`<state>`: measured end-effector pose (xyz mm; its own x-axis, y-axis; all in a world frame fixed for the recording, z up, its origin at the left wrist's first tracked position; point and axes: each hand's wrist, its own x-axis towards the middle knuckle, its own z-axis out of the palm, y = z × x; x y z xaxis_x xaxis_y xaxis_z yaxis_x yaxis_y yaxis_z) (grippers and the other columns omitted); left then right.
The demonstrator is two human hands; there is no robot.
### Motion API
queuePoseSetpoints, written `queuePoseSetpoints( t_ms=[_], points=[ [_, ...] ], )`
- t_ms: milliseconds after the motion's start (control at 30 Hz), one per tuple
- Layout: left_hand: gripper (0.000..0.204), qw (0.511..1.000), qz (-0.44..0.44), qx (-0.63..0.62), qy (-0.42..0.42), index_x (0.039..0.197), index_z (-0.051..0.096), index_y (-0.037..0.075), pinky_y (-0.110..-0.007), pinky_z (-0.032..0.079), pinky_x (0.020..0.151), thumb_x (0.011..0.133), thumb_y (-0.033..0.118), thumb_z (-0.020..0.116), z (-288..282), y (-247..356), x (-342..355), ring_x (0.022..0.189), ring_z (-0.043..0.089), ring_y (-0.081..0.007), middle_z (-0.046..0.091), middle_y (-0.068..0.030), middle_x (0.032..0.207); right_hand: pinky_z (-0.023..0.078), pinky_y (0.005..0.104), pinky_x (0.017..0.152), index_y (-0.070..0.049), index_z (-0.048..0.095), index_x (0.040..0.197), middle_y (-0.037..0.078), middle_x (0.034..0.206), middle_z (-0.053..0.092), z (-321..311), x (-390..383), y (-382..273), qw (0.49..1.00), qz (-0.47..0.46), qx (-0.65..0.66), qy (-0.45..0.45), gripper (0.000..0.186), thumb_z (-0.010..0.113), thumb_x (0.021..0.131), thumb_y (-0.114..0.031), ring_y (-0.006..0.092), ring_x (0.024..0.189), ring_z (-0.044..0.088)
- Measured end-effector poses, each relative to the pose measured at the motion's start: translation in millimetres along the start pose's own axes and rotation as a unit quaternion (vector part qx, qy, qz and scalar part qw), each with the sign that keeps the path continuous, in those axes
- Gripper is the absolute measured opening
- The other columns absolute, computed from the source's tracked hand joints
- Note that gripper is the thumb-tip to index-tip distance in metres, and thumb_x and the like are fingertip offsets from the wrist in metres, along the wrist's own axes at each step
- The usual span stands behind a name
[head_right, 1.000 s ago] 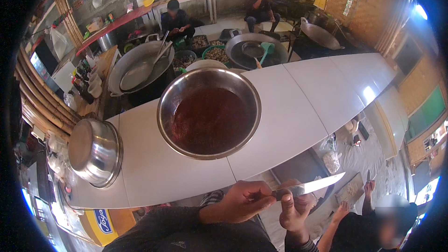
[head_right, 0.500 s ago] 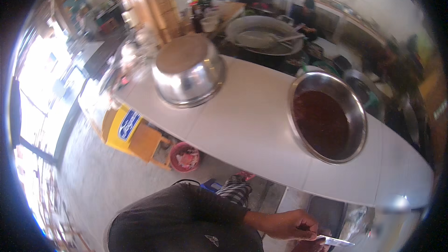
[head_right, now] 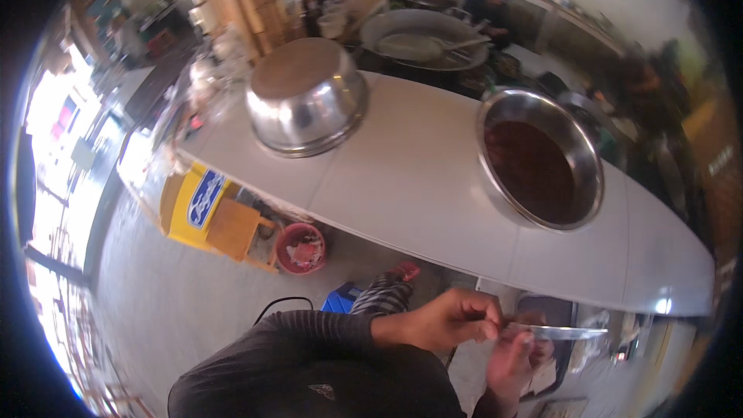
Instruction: The person uses a knife to cut thin sheets of dough into strips and then into small squares on a table.
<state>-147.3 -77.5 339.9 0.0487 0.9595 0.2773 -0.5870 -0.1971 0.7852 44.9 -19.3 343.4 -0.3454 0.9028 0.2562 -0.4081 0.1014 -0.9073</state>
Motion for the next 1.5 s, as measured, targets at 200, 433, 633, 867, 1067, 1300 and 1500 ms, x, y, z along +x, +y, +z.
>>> queuePoseSetpoints(
  t_ms=[200,433,633,867,1067,1300,1500],
  points=[
    [0.018,0.999,-0.018,-0.033,-0.033,0.112,0.075,0.001,-0.029,0.051,0.080,0.115,0.019,0.077,-5,-10,19,0.088,0.062,-0.0071,0.072,0.0015,0.099,0.051,0.0343,0.086,-0.006,0.072,0.111,0.008,0.112,0.069,-2,5,-14,0.999,-0.035,-0.024,0.018,0.024,0.074,0.114,-0.030,0.0175,0.097,0.064],
    [0.012,0.994,-0.079,0.004,-0.081,0.113,0.075,0.001,-0.028,0.052,0.081,0.114,0.013,0.077,9,-11,34,0.089,0.063,-0.0067,0.073,0.0015,0.099,0.046,0.0294,0.083,0.001,0.073,0.106,0.006,0.107,0.071,-10,-8,-27,0.993,-0.032,-0.060,0.095,0.035,0.080,0.111,-0.033,0.0137,0.093,0.062],
    [0.011,0.987,-0.102,-0.005,-0.123,0.114,0.075,0.001,-0.028,0.052,0.080,0.114,0.012,0.077,23,-19,53,0.088,0.063,-0.0064,0.072,0.0018,0.099,0.047,0.0326,0.083,0.002,0.073,0.097,0.009,0.104,0.070,-14,-9,-45,0.987,-0.058,-0.094,0.120,0.043,0.076,0.113,-0.038,0.0160,0.095,0.063],
    [0.011,0.969,-0.191,0.062,-0.143,0.113,0.075,0.002,-0.026,0.051,0.077,0.114,0.013,0.078,36,-29,64,0.088,0.062,-0.0038,0.071,0.0033,0.096,0.048,0.0313,0.079,0.000,0.072,0.097,0.010,0.106,0.073,-49,-36,-44,0.976,-0.028,-0.128,0.171,0.041,0.073,0.116,-0.037,0.0149,0.090,0.063],
    [0.015,0.957,-0.231,0.126,-0.125,0.110,0.075,0.002,-0.024,0.051,0.073,0.116,0.016,0.074,33,-23,70,0.084,0.062,-0.0029,0.069,0.0024,0.091,0.050,0.0327,0.074,0.000,0.074,0.096,0.003,0.089,0.074,-106,-96,7,0.920,0.111,-0.237,0.292,0.031,0.070,0.117,-0.023,0.0125,0.082,0.066],
    [0.021,0.961,-0.212,0.114,-0.133,0.110,0.076,0.000,-0.024,0.053,0.075,0.117,0.019,0.071,39,-35,73,0.083,0.062,-0.0043,0.070,0.0015,0.090,0.059,0.0463,0.079,0.003,0.080,0.097,0.020,0.090,0.081,-130,-149,76,0.819,0.314,-0.448,0.170,0.037,0.074,0.107,-0.033,0.0298,0.086,0.078],
    [0.023,0.955,-0.220,0.108,-0.167,0.110,0.076,0.000,-0.025,0.052,0.076,0.118,0.020,0.070,46,-34,77,0.083,0.062,-0.0047,0.069,0.0012,0.090,0.059,0.0608,0.091,-0.001,0.081,0.103,0.031,0.105,0.080,-142,-170,109,0.736,0.412,-0.523,0.120,0.044,0.066,0.105,-0.042,0.0537,0.104,0.076]
  ],
)
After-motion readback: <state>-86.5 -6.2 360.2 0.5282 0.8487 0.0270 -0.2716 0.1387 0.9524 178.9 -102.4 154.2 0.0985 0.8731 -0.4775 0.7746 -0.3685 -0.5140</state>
